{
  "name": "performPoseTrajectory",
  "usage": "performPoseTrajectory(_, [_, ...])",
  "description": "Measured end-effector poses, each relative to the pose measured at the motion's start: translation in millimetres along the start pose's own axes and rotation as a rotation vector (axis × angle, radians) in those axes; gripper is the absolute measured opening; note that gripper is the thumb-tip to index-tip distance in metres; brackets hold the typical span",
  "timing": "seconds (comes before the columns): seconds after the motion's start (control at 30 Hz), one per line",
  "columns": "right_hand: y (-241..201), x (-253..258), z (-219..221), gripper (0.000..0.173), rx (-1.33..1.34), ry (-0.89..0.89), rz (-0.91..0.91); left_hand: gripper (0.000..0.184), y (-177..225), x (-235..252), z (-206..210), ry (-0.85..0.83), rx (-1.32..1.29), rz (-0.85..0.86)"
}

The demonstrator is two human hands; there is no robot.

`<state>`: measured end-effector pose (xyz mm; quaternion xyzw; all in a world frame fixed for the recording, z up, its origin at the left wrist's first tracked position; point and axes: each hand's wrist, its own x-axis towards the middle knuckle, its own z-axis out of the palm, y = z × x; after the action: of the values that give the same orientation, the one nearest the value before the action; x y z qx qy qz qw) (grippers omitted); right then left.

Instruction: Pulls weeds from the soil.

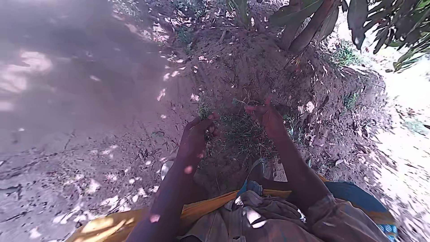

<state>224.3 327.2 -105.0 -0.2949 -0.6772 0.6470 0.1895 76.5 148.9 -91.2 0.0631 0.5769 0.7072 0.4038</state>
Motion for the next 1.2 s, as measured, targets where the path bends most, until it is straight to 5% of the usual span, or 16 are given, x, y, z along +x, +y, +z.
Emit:
performPoseTrajectory(0.37, [2,-9,42,0.097,0.371,-0.336,-0.085,0.033,3,-5,-1,-0.138,-0.031,-0.187])
performPoseTrajectory(0.47, [6,-14,52,0.105,0.222,-0.369,-0.114,0.024,10,-11,9,-0.037,-0.115,-0.226])
performPoseTrajectory(0.63, [4,-21,64,0.083,-0.063,-0.369,-0.201,0.023,1,-6,-1,-0.074,-0.124,-0.163])
performPoseTrajectory(0.83, [6,4,10,0.069,0.01,0.051,-0.117,0.024,3,2,-12,-0.011,-0.016,-0.006])
performPoseTrajectory(0.93, [27,13,-8,0.042,-0.241,0.214,0.065,0.017,3,3,-10,0.043,-0.028,0.034])
performPoseTrajectory(1.2, [72,10,25,0.036,-1.144,-0.329,0.41,0.019,5,1,2,0.085,-0.093,-0.018])
